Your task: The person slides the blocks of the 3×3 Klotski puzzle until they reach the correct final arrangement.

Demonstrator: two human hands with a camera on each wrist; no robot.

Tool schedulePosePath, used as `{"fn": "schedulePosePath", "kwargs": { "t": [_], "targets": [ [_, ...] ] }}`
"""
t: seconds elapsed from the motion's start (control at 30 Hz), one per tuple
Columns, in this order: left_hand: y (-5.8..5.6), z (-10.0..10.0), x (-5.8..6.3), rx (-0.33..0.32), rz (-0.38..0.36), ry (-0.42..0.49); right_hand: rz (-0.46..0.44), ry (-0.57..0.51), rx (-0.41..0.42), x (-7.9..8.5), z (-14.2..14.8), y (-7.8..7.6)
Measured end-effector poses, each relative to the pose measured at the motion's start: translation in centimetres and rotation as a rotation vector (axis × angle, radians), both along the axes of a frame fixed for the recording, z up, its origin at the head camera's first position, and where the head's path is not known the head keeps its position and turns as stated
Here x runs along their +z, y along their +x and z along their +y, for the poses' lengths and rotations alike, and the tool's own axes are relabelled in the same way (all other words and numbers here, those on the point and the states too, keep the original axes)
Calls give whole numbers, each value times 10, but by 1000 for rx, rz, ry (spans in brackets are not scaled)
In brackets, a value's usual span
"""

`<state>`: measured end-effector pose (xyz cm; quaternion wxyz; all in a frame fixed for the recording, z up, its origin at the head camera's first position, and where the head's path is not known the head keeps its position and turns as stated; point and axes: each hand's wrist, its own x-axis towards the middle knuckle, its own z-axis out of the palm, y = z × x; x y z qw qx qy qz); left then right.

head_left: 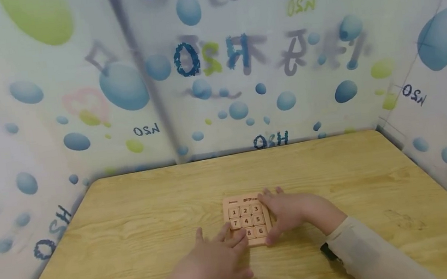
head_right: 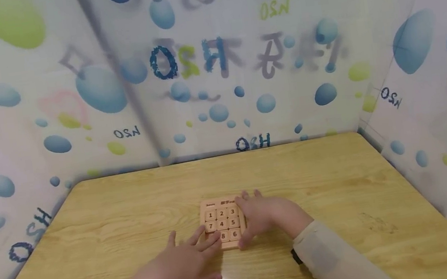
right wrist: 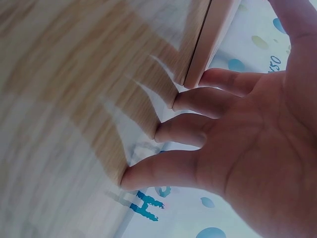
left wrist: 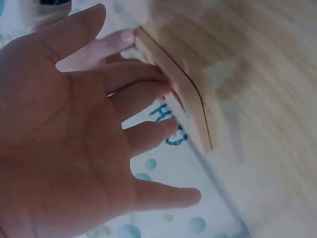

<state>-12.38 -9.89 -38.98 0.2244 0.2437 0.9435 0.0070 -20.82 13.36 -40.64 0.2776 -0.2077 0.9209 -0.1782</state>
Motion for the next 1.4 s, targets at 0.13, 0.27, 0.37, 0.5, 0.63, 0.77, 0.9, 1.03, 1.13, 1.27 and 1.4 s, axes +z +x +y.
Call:
{"fn": "schedulePosePath", "kwargs": {
  "t": [0.13,0.27,0.37,0.5,0.63,0.77,0.9,1.03,1.13,1.27,1.4],
  "targets": [
    [-4,1,-2,-7,-15,17,-4,3,-8,1,1,1],
    [-9,-5,-2,42,12,38,-4,-4,-15,1,1,2],
    [-10,-11,-3,81,34,61,0,-18,-15,0,1,2],
    [-9,-14,-3,73,29,78,7,-36,-23,-1,3,3],
    [-3,-12,2,57,-11,53,11,-51,-28,-1,3,4],
    [5,-7,6,55,-24,19,4,-53,-27,0,1,3],
    [2,-1,5,13,34,43,2,-44,-28,1,-1,3],
    [-11,8,-2,-31,61,49,0,-36,-32,-1,1,4],
    [-15,9,-4,-13,60,11,-1,-37,-29,-2,0,5],
    [-14,3,1,69,75,-31,8,-43,-22,-2,-1,4],
    [-15,7,4,52,109,-22,2,-44,-18,-2,1,3]
  ]
}}
